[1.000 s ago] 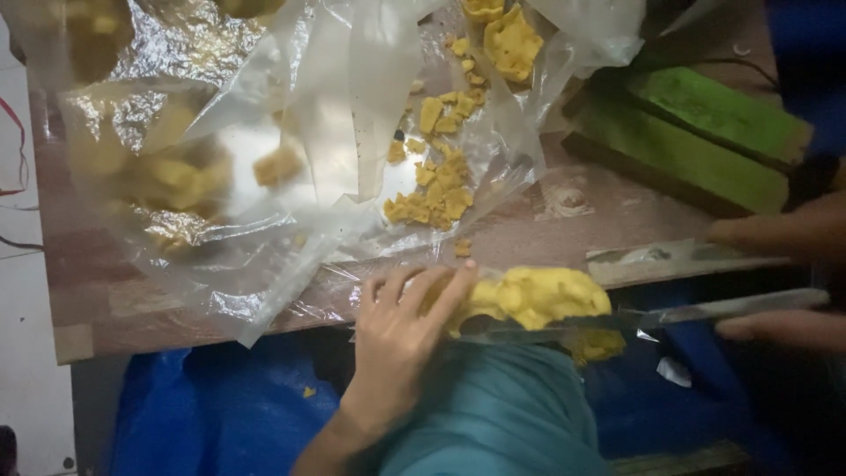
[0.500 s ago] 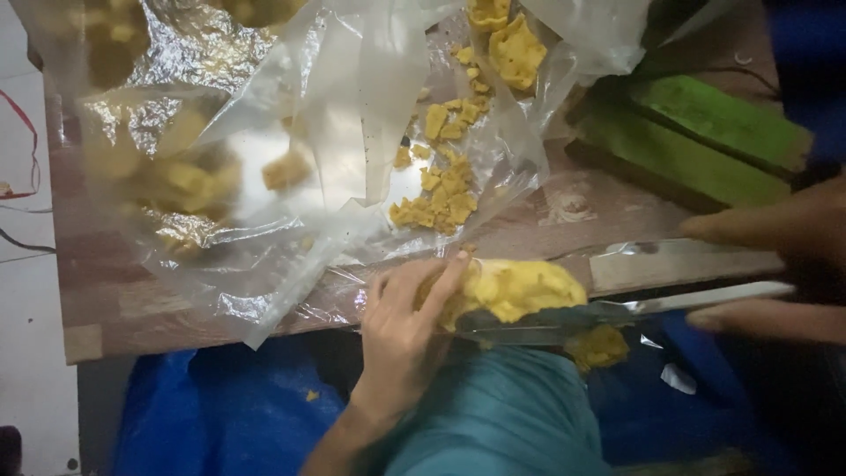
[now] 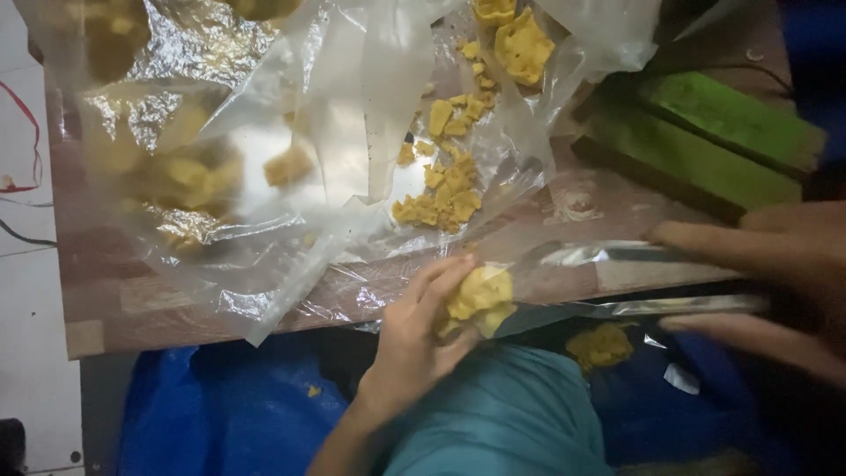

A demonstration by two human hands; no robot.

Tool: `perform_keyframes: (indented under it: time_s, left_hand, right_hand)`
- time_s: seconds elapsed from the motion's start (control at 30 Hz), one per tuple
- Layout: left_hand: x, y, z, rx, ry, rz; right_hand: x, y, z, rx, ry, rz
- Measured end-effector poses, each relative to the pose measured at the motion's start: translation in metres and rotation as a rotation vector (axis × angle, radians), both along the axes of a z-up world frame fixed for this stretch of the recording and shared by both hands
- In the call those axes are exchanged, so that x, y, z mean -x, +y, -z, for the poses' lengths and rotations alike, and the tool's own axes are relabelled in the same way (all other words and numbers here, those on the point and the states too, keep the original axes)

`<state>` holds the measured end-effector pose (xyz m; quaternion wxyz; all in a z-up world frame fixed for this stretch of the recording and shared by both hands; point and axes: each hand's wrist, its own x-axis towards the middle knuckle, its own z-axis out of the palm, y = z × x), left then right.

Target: Filling a small plastic bag with yellow food pieces using metal tongs.

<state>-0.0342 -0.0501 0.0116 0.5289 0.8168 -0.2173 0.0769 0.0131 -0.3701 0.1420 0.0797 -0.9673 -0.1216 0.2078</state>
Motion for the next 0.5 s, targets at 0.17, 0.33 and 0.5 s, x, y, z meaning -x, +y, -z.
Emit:
perform_keyframes:
  time_s: [0.17,0.33,0.5]
  left_hand:
    - [0.002,0.001,-0.007,0.178,0.169,0.167]
    - [0.006,0.000,-0.004,0.264,0.322,0.130]
    - [0.009,-0.004,-0.010,0.239,0.283,0.126]
  right_hand:
    - [0.015,0.023,0.009,0.319,-0.249,-0.376]
    - [0.032,0.025,0.019,0.386,-0.361,-0.512]
    - [0.036,0.032,0.013,0.413,-0.332,-0.536]
